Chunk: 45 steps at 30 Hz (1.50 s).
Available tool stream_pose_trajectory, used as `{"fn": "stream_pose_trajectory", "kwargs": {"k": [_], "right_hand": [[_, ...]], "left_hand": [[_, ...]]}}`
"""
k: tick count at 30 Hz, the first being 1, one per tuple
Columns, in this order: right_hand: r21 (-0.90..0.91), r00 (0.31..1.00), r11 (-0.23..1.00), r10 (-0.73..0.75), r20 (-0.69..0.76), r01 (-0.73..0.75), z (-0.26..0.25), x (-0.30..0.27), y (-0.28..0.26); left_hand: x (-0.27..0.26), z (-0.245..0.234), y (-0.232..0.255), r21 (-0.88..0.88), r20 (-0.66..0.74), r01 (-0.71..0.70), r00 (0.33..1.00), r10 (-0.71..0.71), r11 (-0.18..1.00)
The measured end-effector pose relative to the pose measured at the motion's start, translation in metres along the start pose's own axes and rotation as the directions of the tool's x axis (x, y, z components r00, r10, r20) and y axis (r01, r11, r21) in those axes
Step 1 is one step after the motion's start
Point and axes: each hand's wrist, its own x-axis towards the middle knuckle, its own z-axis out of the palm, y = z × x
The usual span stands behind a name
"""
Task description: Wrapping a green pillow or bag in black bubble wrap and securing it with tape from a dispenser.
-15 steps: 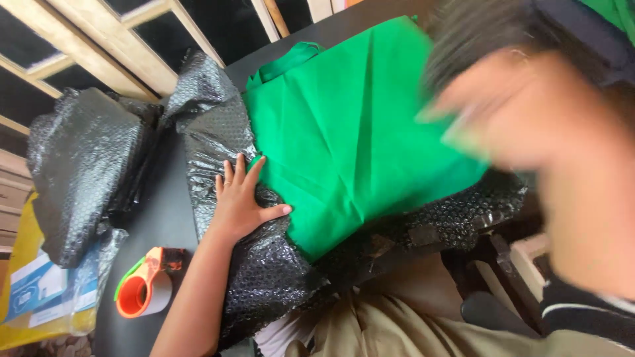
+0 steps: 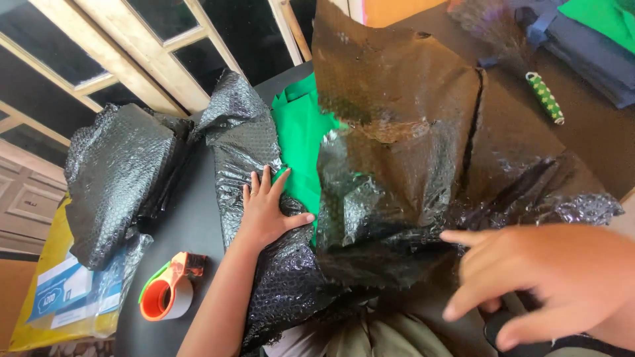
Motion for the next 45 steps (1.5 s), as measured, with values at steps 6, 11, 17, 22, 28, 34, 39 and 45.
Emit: {"fn": "stream_pose_trajectory", "kwargs": {"k": [6,11,17,22,28,34,39,45], "right_hand": [[-0.106,0.520,0.639,0.505,-0.689,-0.762,-0.065,0.046,0.010],[-0.330,0.555,0.459,0.543,-0.630,-0.825,-0.094,0.124,0.075],[-0.483,0.607,0.379,0.595,-0.526,-0.789,-0.077,0.174,0.206],[-0.423,0.640,0.480,0.556,-0.530,-0.768,-0.066,0.173,0.231],[-0.058,0.495,0.909,0.171,-0.852,-0.413,-0.105,0.177,0.194],[-0.483,0.729,0.765,-0.026,-0.684,-0.426,-0.060,0.265,0.165],[-0.458,0.914,0.807,0.237,-0.329,-0.374,0.036,0.302,0.189],[-0.445,0.898,0.805,0.232,-0.373,-0.393,0.016,0.249,0.245]], "left_hand": [[0.005,0.001,-0.001,0.071,0.062,0.007,0.998,-0.011,0.997],[0.007,-0.020,0.016,0.366,0.163,-0.003,0.985,-0.061,0.931],[0.021,-0.054,-0.046,-0.077,0.195,-0.064,0.978,0.078,0.995],[0.022,-0.029,-0.076,-0.177,-0.013,-0.127,0.992,0.126,0.976],[0.020,-0.009,-0.038,0.040,-0.042,-0.184,0.982,0.185,0.982],[0.040,0.022,-0.055,0.196,0.095,-0.228,0.973,0.213,0.954],[0.071,0.064,-0.107,0.058,-0.165,-0.335,0.926,0.340,0.940],[0.016,-0.032,-0.032,-0.968,0.105,0.114,0.993,-0.052,0.224]]}}
